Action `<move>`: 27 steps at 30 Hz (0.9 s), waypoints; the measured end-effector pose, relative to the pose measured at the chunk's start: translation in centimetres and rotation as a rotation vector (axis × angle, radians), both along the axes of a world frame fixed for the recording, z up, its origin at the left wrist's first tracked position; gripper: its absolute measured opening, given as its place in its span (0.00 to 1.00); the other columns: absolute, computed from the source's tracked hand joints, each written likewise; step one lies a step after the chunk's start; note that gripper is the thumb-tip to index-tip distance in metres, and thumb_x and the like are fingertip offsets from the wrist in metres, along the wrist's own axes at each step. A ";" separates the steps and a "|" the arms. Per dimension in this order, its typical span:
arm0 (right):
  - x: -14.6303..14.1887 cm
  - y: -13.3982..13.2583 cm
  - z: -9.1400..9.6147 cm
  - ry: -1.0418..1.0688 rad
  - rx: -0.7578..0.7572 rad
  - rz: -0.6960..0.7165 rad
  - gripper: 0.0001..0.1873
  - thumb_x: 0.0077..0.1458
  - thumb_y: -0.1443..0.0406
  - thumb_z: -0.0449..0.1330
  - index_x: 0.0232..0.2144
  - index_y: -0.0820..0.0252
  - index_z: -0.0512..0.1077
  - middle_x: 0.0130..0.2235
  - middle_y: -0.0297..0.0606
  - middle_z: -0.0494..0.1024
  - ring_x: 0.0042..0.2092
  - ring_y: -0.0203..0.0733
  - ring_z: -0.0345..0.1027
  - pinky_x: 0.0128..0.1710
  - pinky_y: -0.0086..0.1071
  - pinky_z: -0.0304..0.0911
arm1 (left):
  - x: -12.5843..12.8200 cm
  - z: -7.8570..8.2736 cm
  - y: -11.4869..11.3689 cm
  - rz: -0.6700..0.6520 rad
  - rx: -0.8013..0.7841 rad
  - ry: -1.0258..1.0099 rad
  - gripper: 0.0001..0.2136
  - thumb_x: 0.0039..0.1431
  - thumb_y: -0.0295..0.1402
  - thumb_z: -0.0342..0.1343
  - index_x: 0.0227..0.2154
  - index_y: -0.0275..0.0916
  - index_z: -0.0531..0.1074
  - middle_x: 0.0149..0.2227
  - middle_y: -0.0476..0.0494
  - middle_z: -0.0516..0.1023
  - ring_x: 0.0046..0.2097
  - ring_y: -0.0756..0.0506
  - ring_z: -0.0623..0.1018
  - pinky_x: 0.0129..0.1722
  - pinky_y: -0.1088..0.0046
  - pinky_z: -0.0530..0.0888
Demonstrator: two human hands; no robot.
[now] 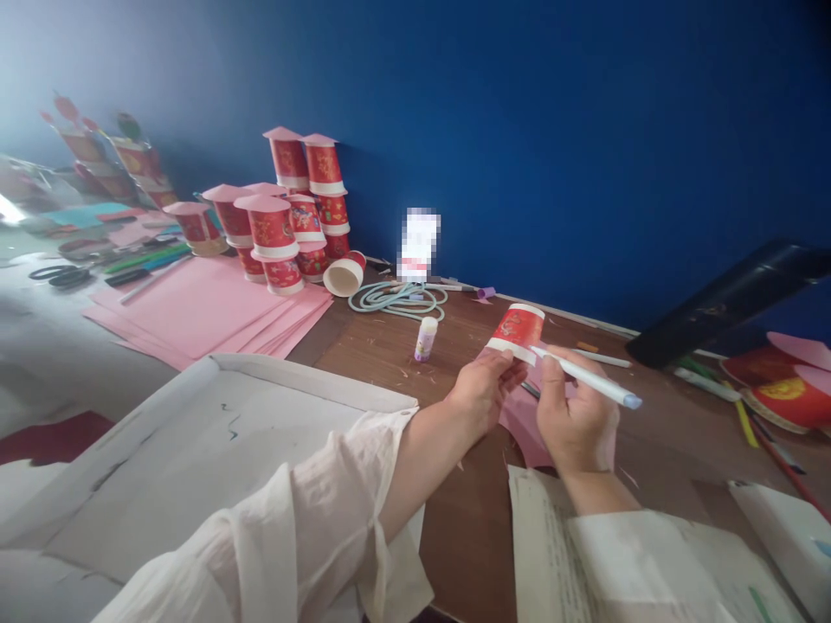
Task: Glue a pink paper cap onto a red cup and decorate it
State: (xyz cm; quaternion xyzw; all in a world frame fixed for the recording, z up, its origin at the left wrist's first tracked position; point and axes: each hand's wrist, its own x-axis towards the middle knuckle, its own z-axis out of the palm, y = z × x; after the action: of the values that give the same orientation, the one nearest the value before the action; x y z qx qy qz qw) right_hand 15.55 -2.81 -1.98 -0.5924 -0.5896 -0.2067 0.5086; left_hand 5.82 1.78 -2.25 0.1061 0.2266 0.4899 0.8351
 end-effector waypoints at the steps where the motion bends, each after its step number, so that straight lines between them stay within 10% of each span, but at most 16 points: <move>1: -0.1 0.2 0.0 -0.005 -0.002 0.013 0.12 0.63 0.60 0.56 0.40 0.62 0.76 0.40 0.47 0.82 0.43 0.48 0.77 0.44 0.41 0.70 | 0.0 0.0 0.1 0.008 0.002 -0.002 0.03 0.57 0.22 0.59 0.29 0.31 0.76 0.28 0.44 0.77 0.32 0.51 0.76 0.45 0.71 0.73; 27: 0.8 0.9 -1.4 0.003 -0.068 0.038 0.15 0.64 0.57 0.56 0.39 0.60 0.77 0.39 0.46 0.82 0.41 0.48 0.77 0.42 0.40 0.70 | 0.0 -0.4 0.0 -0.014 0.069 0.063 0.04 0.51 0.26 0.65 0.29 0.32 0.77 0.28 0.45 0.77 0.31 0.50 0.75 0.45 0.68 0.72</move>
State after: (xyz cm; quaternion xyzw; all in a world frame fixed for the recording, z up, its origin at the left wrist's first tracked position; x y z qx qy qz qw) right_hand 16.36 -1.96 -3.42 -0.5985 -0.6065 -0.1760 0.4930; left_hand 5.87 1.74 -2.70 0.1518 0.2347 0.4878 0.8270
